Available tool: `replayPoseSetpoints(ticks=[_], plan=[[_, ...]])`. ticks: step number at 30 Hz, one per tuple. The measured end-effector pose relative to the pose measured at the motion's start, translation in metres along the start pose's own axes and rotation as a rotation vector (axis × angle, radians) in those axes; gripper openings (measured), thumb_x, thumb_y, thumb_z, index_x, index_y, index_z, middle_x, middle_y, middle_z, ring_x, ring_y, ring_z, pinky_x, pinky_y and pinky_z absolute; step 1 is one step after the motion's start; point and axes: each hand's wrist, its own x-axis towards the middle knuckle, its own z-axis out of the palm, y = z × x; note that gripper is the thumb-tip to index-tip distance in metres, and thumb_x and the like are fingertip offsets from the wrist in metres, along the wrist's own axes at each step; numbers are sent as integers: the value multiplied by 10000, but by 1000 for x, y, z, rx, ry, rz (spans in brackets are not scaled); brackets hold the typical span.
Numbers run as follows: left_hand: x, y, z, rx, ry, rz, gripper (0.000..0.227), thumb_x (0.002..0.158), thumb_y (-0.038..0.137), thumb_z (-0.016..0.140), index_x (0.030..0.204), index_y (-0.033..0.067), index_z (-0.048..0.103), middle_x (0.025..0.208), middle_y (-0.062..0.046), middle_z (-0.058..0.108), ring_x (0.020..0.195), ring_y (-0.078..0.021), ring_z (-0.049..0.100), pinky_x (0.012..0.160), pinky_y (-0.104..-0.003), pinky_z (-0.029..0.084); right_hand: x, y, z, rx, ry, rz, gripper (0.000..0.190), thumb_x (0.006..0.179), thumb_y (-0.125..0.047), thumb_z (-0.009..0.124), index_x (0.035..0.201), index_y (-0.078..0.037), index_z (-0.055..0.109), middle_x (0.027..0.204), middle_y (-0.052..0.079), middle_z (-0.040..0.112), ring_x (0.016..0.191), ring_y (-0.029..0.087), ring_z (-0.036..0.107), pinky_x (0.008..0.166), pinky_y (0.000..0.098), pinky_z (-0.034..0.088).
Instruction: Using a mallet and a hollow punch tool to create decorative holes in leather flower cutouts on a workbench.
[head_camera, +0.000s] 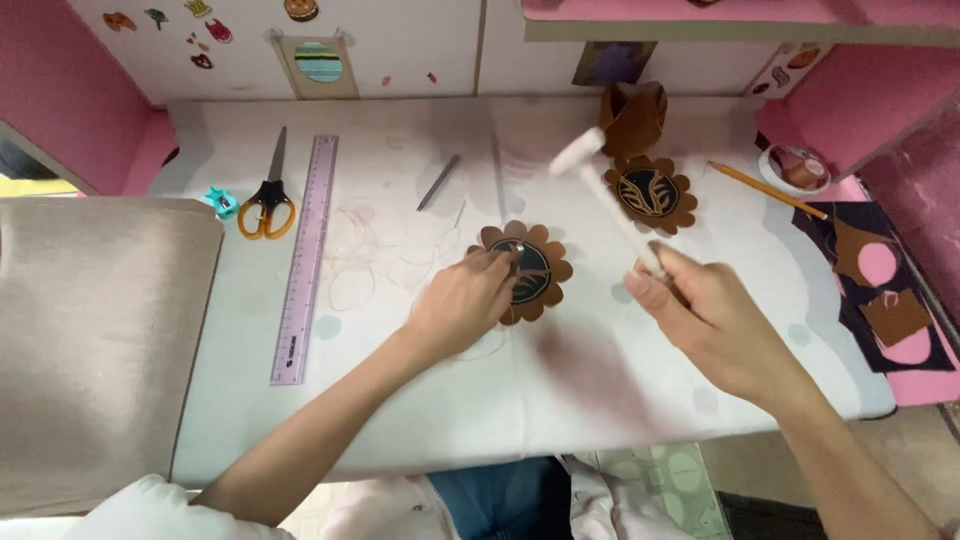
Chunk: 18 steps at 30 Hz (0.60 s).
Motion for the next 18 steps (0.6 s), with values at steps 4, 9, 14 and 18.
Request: replayPoseSetpoints(ticks=[4, 9, 14, 18], plan=[[0, -5, 10, -16, 17, -25, 310, 1019, 183, 542, 1159, -53, 685, 980, -211, 725, 887, -312, 738, 723, -346, 601, -6, -7, 9, -88, -26, -84, 434, 1047, -228, 506, 642, -80, 469, 392, 68, 380, 414, 157, 348, 391, 299, 351], [-4, -9, 18, -11, 51, -33, 352, 1011, 234, 555, 1166, -59, 676, 1012, -234, 727, 911, -358, 736, 722, -410, 601, -7, 10, 20, -66, 106, -226, 501, 1088, -280, 445, 613, -122, 442, 355, 19, 357, 348, 124, 336, 372, 265, 321], [-2, 5, 9, -37, 123, -15, 326, 937, 174, 619, 1176, -46, 637, 941, -217, 700, 911, -379, 713, 729, -472, 595, -20, -11, 11, -610, 36, -205, 308, 1049, -301, 496, 853, -75, 565, 582, 247, 645, 598, 462, 692, 554, 530, 550], [-6, -5, 21, 2, 134, 7, 264, 954, 189, 628, 1077, -36, 693, 863, -161, 704, 822, -318, 725, 667, -366, 594, -20, 11, 9, -277, 419, -237, 379, 1144, -335, 434, 853, -99, 492, 478, 146, 493, 459, 266, 588, 520, 365, 492]])
